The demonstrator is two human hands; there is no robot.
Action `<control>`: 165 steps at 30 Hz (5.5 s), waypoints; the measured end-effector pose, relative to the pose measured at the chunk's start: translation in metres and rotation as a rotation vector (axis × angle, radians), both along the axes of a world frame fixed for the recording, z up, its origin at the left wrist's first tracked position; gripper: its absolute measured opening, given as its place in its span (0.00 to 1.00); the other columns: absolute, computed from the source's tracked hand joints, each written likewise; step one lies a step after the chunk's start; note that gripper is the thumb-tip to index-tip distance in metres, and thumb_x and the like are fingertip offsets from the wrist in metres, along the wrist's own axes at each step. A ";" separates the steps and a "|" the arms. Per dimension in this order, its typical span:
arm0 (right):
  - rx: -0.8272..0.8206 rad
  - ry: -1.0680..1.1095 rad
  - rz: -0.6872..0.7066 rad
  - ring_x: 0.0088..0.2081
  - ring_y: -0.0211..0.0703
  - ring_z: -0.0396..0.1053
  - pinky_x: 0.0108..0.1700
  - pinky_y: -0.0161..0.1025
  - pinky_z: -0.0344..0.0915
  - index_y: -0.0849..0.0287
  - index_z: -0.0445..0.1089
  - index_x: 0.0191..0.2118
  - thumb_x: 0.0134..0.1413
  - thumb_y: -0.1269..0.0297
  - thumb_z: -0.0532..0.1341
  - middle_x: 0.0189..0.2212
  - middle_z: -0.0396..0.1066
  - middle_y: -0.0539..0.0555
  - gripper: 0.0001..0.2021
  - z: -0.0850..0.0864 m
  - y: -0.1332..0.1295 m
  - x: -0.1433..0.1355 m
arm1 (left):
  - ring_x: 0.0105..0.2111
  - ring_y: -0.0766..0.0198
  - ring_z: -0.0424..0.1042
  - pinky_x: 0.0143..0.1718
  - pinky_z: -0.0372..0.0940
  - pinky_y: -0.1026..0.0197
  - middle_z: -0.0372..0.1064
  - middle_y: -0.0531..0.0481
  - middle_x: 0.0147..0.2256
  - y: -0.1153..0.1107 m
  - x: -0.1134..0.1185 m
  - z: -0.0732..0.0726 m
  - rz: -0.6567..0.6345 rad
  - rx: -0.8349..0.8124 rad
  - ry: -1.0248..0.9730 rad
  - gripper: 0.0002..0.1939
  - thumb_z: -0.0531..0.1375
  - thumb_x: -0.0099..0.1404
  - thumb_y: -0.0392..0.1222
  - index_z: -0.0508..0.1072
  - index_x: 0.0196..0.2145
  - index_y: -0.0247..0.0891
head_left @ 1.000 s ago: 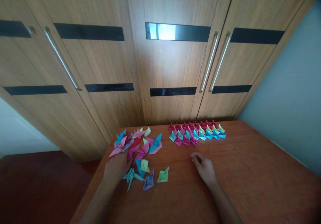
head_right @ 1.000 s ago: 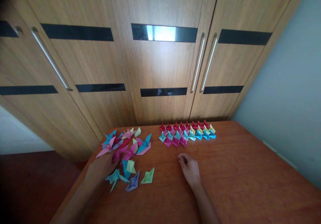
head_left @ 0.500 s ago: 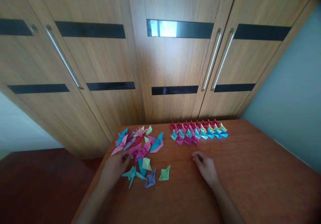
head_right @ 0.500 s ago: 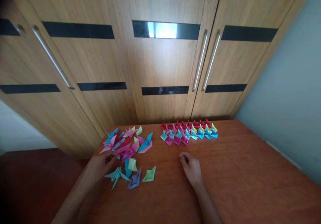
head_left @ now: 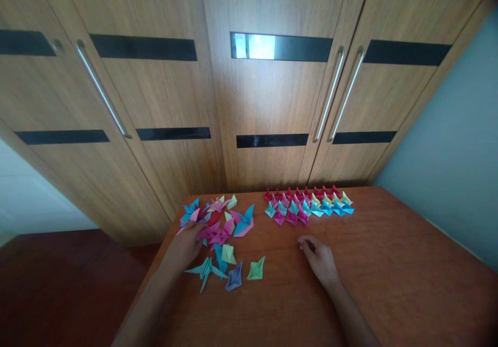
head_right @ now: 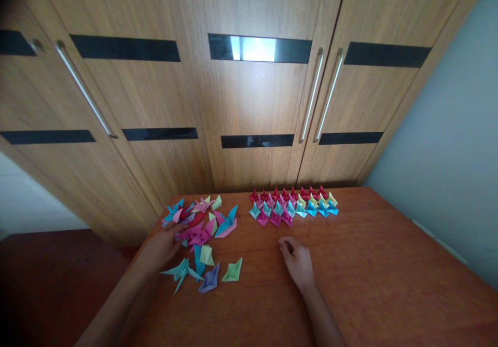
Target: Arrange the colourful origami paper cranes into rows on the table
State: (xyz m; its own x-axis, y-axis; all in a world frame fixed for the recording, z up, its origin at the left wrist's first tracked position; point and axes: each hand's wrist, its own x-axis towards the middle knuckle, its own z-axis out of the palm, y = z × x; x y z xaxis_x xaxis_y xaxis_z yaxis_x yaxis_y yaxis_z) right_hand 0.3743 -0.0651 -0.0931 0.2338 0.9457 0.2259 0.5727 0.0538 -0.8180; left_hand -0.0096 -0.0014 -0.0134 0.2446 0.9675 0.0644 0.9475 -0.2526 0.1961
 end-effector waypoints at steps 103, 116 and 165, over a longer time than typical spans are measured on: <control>-0.029 -0.065 -0.219 0.34 0.49 0.73 0.37 0.39 0.67 0.55 0.73 0.36 0.54 0.52 0.51 0.34 0.76 0.56 0.17 -0.007 -0.023 0.044 | 0.38 0.59 0.71 0.38 0.66 0.60 0.71 0.45 0.38 -0.022 0.257 0.009 -0.532 0.022 -0.070 0.12 0.49 0.66 0.32 0.72 0.38 0.38; -0.284 -0.436 -0.324 0.34 0.50 0.74 0.30 0.37 0.60 0.53 0.70 0.45 0.56 0.53 0.51 0.33 0.76 0.57 0.17 0.004 0.022 0.057 | 0.34 0.63 0.73 0.38 0.68 0.63 0.73 0.50 0.34 -0.097 0.093 -0.005 -0.232 0.119 -0.405 0.10 0.51 0.65 0.36 0.72 0.37 0.43; -0.098 -0.338 -0.197 0.34 0.48 0.74 0.32 0.35 0.62 0.55 0.70 0.35 0.58 0.52 0.48 0.32 0.76 0.55 0.17 -0.008 0.000 0.051 | 0.41 0.57 0.71 0.36 0.65 0.59 0.71 0.48 0.42 -0.071 0.107 -0.020 -0.032 0.027 0.001 0.12 0.49 0.66 0.37 0.72 0.40 0.42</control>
State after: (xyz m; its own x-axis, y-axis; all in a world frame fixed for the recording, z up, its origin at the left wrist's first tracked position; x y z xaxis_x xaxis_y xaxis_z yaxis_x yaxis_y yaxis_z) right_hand 0.4255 -0.0652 -0.1009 0.3409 0.9110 0.2322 0.8017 -0.1527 -0.5779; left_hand 0.0970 -0.0720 -0.0329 0.2752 0.9571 0.0902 0.9392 -0.2877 0.1876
